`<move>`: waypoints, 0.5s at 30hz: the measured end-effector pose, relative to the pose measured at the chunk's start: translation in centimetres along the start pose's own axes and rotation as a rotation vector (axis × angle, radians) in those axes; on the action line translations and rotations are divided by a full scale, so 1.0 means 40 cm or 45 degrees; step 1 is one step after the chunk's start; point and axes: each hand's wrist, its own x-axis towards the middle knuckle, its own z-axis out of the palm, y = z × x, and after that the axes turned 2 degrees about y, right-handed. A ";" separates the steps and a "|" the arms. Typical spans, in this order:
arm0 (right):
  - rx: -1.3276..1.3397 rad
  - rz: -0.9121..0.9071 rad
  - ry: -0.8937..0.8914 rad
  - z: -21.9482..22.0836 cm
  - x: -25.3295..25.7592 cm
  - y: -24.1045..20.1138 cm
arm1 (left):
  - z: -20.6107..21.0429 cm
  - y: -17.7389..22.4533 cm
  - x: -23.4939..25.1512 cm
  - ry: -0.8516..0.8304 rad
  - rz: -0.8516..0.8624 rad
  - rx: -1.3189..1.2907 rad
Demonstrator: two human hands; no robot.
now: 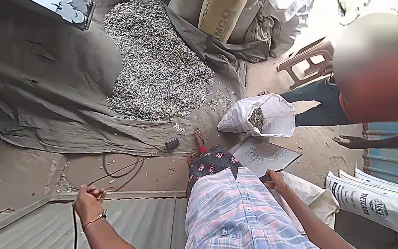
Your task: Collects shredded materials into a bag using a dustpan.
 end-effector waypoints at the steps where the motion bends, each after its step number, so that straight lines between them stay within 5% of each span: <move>1: -0.011 -0.036 0.003 0.000 0.007 -0.030 | 0.004 0.024 0.002 0.025 0.002 -0.031; 15: -0.231 -0.113 -0.046 0.074 0.028 -0.288 | -0.006 0.228 -0.054 0.180 0.047 0.044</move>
